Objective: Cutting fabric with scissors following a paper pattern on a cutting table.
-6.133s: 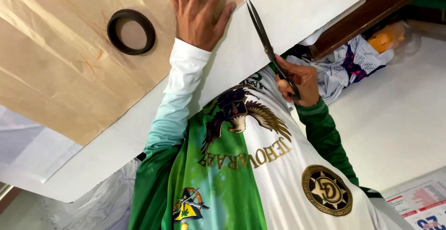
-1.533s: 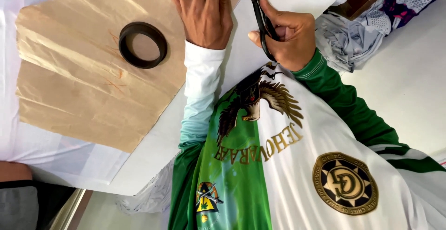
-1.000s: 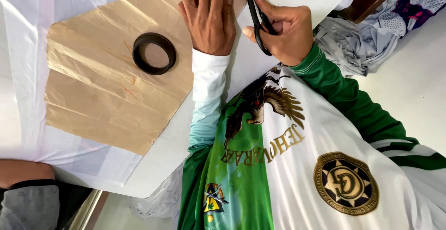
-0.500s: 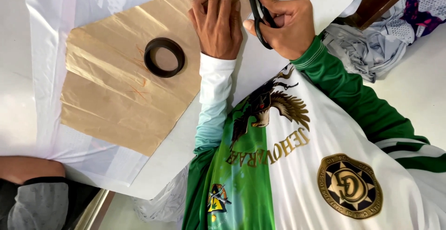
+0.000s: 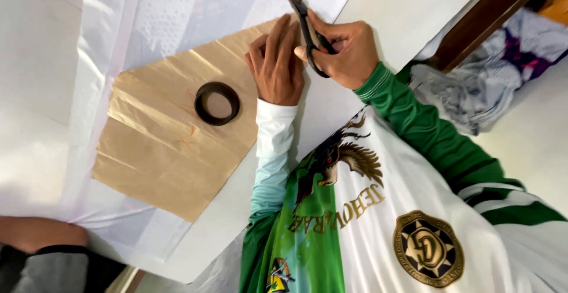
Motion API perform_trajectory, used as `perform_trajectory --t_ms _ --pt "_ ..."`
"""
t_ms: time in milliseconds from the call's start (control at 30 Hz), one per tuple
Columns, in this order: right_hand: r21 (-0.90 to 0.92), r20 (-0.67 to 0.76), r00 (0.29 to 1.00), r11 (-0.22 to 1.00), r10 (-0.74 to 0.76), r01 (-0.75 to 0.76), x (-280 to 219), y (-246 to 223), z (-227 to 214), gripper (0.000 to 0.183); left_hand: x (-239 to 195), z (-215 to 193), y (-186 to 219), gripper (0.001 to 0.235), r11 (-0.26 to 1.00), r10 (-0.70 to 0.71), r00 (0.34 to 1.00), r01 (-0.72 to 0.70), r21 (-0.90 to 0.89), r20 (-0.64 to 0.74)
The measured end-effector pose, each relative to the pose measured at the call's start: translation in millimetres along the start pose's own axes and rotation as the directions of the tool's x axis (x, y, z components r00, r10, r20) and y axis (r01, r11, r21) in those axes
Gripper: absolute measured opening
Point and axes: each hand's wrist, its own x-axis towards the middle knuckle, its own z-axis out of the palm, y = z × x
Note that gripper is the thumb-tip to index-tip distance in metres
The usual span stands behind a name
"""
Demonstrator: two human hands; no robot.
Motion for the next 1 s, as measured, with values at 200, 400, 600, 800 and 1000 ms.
perform_trajectory --t_ms 200,400,600,800,1000 --pt "-0.170 0.128 0.985 0.975 -0.119 0.140 5.7 19.5 -18.0 0.053 3.1 -2.6 0.4 0.027 1.000 0.004 0.999 -0.006 -0.026 -0.047" --pt "-0.074 0.069 0.993 0.992 -0.092 0.097 23.6 7.9 -8.2 0.038 0.8 2.5 -0.4 0.027 0.999 -0.005 0.998 0.003 -0.038 -0.060" --pt "-0.247 0.114 0.980 0.951 -0.162 0.186 38.2 10.1 -13.0 0.055 2.8 -1.2 2.7 0.020 0.998 0.003 0.996 -0.008 -0.057 -0.084" --pt "-0.318 0.181 0.937 0.884 -0.299 0.343 46.6 29.4 -20.8 0.052 -2.8 8.8 -5.8 0.024 0.999 0.042 0.993 -0.045 -0.025 -0.110" --pt "-0.282 0.277 0.910 0.880 -0.308 0.383 60.8 14.5 -25.8 0.020 -5.4 18.6 -13.4 0.025 0.994 0.106 0.982 -0.102 0.032 -0.158"
